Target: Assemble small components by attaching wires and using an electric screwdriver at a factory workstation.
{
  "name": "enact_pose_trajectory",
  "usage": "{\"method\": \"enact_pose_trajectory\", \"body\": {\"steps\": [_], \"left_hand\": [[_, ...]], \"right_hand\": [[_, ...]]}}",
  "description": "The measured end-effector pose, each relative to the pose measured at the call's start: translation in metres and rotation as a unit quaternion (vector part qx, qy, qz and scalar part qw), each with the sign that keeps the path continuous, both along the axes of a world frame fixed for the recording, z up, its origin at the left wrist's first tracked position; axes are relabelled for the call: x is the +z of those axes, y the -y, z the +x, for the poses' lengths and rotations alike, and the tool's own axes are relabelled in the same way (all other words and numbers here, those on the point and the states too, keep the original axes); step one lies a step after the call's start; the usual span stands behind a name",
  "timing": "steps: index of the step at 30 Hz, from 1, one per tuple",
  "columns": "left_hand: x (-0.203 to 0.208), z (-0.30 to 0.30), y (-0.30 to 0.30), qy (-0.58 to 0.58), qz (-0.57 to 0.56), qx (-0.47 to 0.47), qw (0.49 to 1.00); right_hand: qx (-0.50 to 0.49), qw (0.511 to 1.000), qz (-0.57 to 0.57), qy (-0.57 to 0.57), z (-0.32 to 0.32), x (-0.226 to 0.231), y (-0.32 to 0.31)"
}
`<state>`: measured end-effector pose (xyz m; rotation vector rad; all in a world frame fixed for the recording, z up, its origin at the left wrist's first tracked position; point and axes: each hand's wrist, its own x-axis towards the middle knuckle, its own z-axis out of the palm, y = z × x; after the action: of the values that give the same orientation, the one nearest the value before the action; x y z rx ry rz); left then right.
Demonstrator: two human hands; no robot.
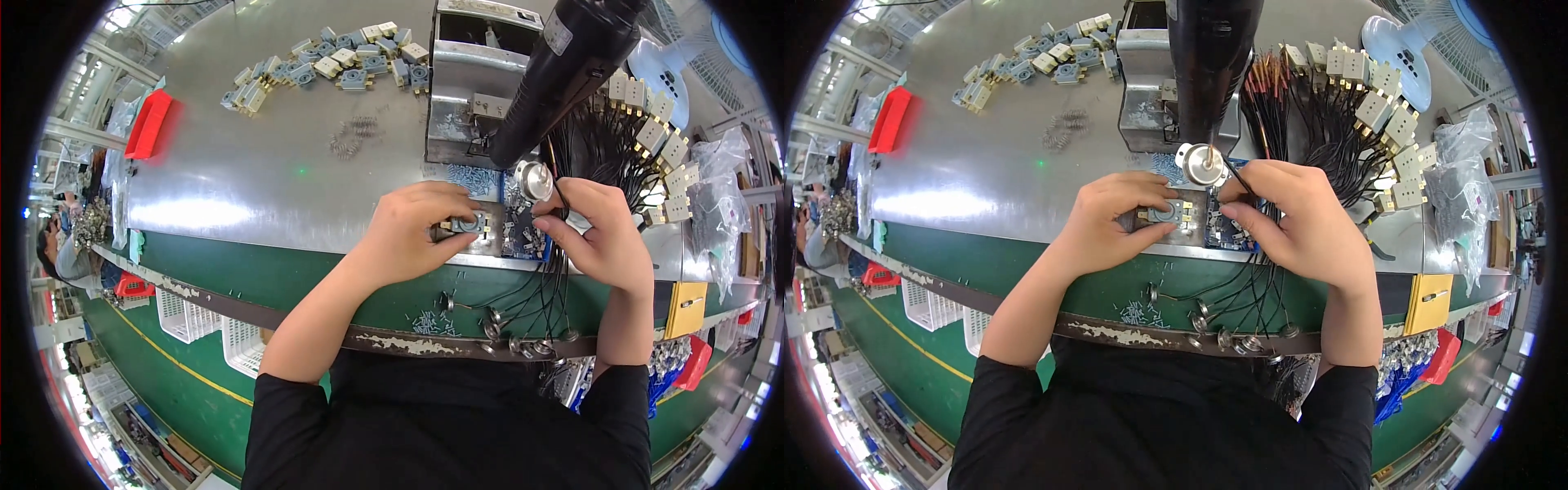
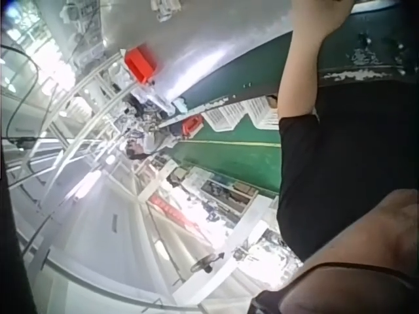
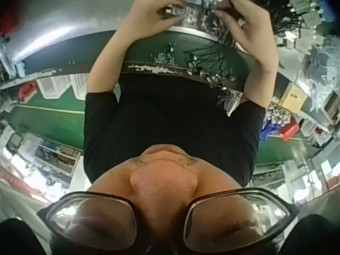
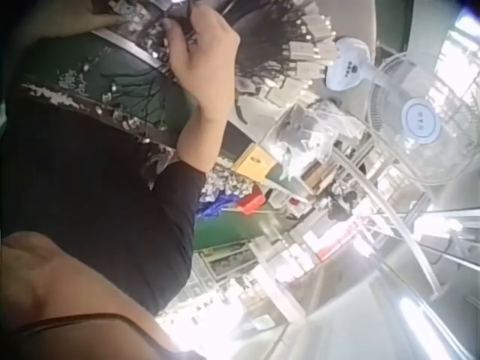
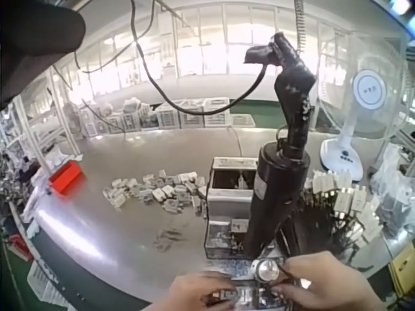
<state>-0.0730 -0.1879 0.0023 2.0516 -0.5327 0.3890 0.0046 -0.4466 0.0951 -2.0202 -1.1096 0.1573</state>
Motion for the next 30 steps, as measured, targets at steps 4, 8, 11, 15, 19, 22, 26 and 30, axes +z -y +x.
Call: {"method": "enact_pose_trajectory", "body": {"steps": [4, 8, 11, 15, 19, 22, 26, 30], "left_hand": [[-0.007, -0.003, 0.002, -0.044, -0.05, -0.009, 0.998], [-0.011, -0.005, 0.003, -0.01, -0.015, -0.022, 1.0], [-0.002, -0.004, 0.001, 0.036, 0.009, -0.008, 0.999], [-0.008, -0.006, -0.013, 0.04, -0.036, 0.145, 0.988], [-0.009, 0.005, -0.024, -0.011, 0.043, 0.218, 0.975], [-0.014, 0.011, -0.021, -0.03, 0.083, 0.226, 0.97], [-0.019, 0.014, -0.021, 0.003, 0.134, 0.215, 0.967], [-0.018, 0.016, -0.02, 0.019, 0.155, 0.192, 0.969]], "right_hand": [[0.0, 1.0, -0.01, -0.015, -0.001, 0.001, 0.001], [-0.004, 1.0, -0.006, 0.001, 0.001, 0.0, -0.001], [-0.039, 0.999, -0.005, 0.006, 0.0, -0.003, -0.003], [-0.098, 0.995, -0.021, 0.016, -0.009, -0.005, -0.013], [-0.092, 0.995, -0.025, 0.018, -0.014, -0.003, -0.017], [-0.101, 0.995, -0.014, -0.007, -0.013, -0.007, -0.017], [-0.148, 0.986, -0.052, -0.063, -0.013, -0.015, -0.007], [-0.197, 0.963, 0.084, -0.163, -0.015, -0.002, -0.008]]}}
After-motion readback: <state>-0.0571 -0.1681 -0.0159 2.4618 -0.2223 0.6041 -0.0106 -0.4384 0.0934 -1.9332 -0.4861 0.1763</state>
